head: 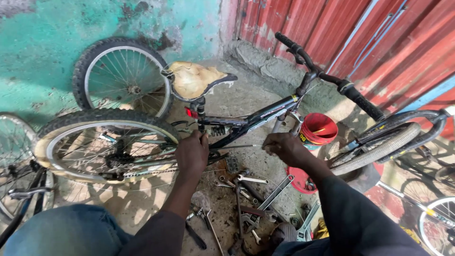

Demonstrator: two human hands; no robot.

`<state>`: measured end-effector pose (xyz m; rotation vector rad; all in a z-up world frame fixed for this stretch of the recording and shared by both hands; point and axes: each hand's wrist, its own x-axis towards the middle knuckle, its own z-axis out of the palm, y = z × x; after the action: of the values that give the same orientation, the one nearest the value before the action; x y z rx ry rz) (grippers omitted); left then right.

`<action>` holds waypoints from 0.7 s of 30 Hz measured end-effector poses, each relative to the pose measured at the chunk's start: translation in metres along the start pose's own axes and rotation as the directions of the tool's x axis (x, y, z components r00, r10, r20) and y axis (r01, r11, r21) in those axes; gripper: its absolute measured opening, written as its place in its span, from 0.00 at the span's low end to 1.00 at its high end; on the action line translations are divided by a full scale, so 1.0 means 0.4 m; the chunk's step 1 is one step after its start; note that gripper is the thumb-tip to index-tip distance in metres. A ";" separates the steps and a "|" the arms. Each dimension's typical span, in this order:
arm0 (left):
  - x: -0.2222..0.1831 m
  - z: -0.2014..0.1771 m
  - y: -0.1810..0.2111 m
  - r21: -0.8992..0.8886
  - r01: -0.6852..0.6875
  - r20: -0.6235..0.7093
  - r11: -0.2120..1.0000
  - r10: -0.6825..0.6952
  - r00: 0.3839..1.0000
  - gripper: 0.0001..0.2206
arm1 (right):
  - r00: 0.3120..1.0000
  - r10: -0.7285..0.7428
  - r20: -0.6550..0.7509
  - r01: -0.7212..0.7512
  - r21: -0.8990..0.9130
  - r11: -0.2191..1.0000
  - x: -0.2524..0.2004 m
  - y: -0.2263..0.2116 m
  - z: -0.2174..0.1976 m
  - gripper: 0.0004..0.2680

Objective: Adjusting and repairing the chain and derailleur system of a mountain bike

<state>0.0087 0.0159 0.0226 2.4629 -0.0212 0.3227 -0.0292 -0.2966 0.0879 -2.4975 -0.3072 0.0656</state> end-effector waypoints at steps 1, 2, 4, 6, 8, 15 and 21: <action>-0.011 -0.009 0.028 -0.005 -0.009 0.001 1.000 0.009 1.000 0.17 | 1.000 0.005 -0.008 -0.005 -0.004 1.000 0.004 -0.018 -0.004 0.03; -0.023 -0.019 0.056 0.037 -0.025 0.026 0.999 0.024 0.999 0.16 | 0.999 -0.023 0.028 0.023 -0.027 0.999 0.007 -0.037 -0.006 0.03; -0.037 -0.032 0.085 0.081 -0.039 0.059 0.996 0.034 0.998 0.15 | 0.997 -0.043 0.071 0.046 -0.044 0.998 0.006 -0.072 -0.020 0.03; -0.038 -0.041 0.093 0.075 -0.013 0.048 0.997 0.010 0.999 0.14 | 0.995 -0.066 0.081 0.064 0.017 0.998 -0.004 -0.108 -0.048 0.06; -0.025 -0.049 0.067 0.078 0.001 0.051 0.997 -0.004 0.999 0.14 | 0.992 -0.042 0.117 0.041 0.011 0.999 0.000 -0.059 -0.045 0.06; 0.012 -0.140 0.029 0.105 0.004 -0.057 0.994 0.002 0.998 0.14 | 1.000 0.024 0.000 -0.024 0.203 0.979 0.029 0.162 -0.032 0.03; -0.013 -0.044 0.073 0.145 -0.015 0.116 0.989 -0.002 0.993 0.15 | 0.988 -0.154 0.013 0.151 0.107 0.983 0.020 -0.055 -0.010 0.04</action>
<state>-0.0029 0.0032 0.0524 2.6242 -0.0567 0.1886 -0.0254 -0.2797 0.1042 -2.3617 -0.4904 0.0452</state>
